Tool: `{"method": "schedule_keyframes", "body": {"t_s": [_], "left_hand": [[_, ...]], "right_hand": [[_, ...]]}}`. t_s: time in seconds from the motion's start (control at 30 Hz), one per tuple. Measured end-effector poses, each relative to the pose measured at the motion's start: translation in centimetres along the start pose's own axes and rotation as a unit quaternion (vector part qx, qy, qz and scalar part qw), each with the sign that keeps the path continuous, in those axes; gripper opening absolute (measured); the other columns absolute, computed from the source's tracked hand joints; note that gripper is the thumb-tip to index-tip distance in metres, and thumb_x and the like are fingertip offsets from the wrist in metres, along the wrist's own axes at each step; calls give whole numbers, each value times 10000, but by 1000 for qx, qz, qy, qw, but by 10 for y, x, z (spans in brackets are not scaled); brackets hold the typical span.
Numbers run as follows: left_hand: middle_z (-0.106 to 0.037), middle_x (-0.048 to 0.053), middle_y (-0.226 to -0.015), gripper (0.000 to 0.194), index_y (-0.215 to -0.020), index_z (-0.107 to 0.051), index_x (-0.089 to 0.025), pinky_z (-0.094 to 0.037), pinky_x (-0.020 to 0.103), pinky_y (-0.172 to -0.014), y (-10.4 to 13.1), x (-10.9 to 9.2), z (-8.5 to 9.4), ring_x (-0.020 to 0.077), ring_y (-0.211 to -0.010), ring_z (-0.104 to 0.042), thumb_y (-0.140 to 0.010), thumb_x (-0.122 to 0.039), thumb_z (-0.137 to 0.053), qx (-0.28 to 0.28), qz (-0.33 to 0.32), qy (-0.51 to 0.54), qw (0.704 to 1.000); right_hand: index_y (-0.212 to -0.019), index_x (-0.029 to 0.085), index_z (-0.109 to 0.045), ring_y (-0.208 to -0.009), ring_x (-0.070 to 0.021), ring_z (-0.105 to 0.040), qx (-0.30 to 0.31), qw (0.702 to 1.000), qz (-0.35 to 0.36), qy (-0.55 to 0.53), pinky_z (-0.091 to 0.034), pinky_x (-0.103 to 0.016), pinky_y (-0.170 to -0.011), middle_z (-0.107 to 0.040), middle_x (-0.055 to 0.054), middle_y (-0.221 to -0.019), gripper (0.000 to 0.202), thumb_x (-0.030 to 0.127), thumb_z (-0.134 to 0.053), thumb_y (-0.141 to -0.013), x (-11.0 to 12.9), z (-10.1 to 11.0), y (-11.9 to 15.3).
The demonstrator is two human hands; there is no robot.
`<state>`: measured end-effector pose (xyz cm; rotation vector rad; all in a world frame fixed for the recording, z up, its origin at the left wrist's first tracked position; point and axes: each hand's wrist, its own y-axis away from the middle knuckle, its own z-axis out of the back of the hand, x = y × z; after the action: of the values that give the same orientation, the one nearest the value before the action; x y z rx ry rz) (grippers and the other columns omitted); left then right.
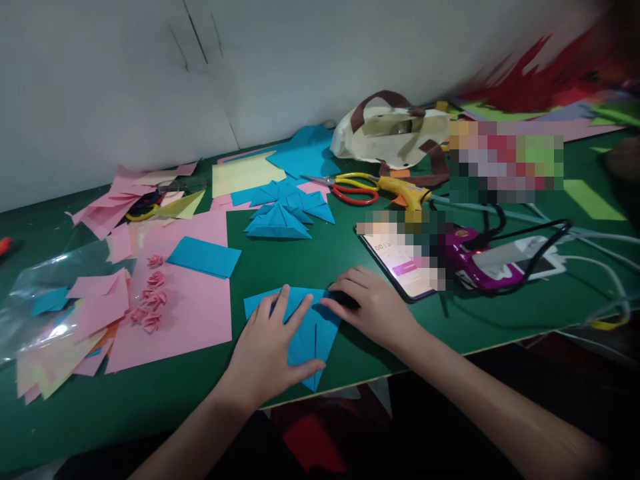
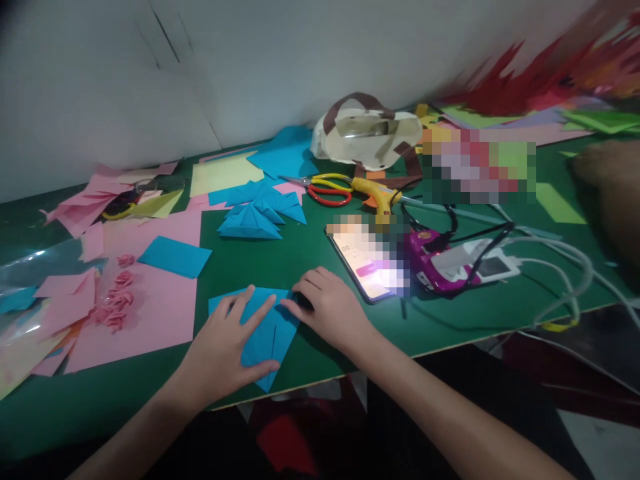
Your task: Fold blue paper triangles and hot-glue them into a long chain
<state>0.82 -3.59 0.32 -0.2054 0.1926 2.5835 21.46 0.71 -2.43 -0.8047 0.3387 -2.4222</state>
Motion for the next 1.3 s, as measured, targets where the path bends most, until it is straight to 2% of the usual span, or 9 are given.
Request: {"method": "schedule_keyframes", "body": {"t_s": [0.13,0.3,0.47,0.53,0.67,0.77,0.87,1.1,1.3], "left_hand": [[-337,193,-1431,821,-1419,-256,-168,-384,500,-961,2,-4,-3,359,-1286,-332,-766,-576,-542,11,18,0,1000],[-361,188,-1423,831,-1406,-262,-124,-355,478,-1010,3,-4,-5,343,-1311,-315,-770,-593,-518,6,20,7,1000],[-366,185,-1421,885,-1430,-156,-133,-355,472,-1016,3,-2,-4,322,-1317,-315,-766,-576,-536,-20,8,38,999],[-374,195,-1413,885,-1424,-170,-122,-355,484,-1013,3,-3,-4,330,-1312,-323,-761,-575,-542,-19,9,37,999],[-363,221,-1411,841,-1388,-267,-91,-364,500,-998,3,-4,-4,358,-1307,-320,-764,-593,-522,0,23,17,1000],[-338,216,-1428,817,-1381,-288,-85,-360,487,-1005,4,-4,-4,353,-1311,-313,-779,-596,-495,4,20,11,1000],[-354,201,-1425,836,-1390,-281,-99,-351,469,-1017,3,-3,-4,340,-1312,-316,-766,-609,-507,1,15,14,1000],[-366,217,-1408,846,-1388,-301,-98,-377,499,-982,2,-4,-3,359,-1286,-335,-746,-580,-566,1,22,20,1000],[-340,192,-1417,583,-1282,-479,-225,-391,546,-942,4,-6,2,406,-1289,-293,-785,-517,-564,-6,-10,0,1000]], "right_hand": [[-903,176,-595,-819,-213,-524,25,996,-84,-10,-404,-352,-722,-612,-64,-869,207,355,-614,-801,12,-6,-4],[-777,198,-562,-787,-197,-519,52,989,-133,-35,-352,-341,-711,-600,-19,-798,45,229,-593,-789,23,-12,-9],[-817,189,-550,-798,-156,-518,44,984,-87,-150,-408,-281,-697,-569,-17,-798,160,47,-525,-746,22,-18,-7],[-869,186,-570,-836,-159,-521,48,982,-55,-175,-433,-279,-709,-570,-31,-836,212,29,-519,-735,21,-17,-6],[-891,183,-618,-853,-163,-541,84,976,-16,-199,-466,-300,-749,-580,-49,-855,112,170,-585,-785,21,-11,-3],[-926,186,-635,-841,-154,-563,116,971,-1,-211,-479,-291,-754,-604,-54,-861,141,267,-574,-828,22,-5,-2],[-970,180,-633,-821,-140,-581,127,967,0,-219,-481,-268,-742,-623,-58,-873,172,257,-520,-864,19,1,0],[-1007,186,-632,-709,-119,-573,88,973,-55,-207,-469,-239,-652,-626,-40,-807,201,254,-499,-872,9,13,1],[-1081,210,-617,-725,-116,-606,154,964,-65,-206,-473,-234,-668,-668,-33,-849,291,153,-418,-877,1,22,-1]]}}
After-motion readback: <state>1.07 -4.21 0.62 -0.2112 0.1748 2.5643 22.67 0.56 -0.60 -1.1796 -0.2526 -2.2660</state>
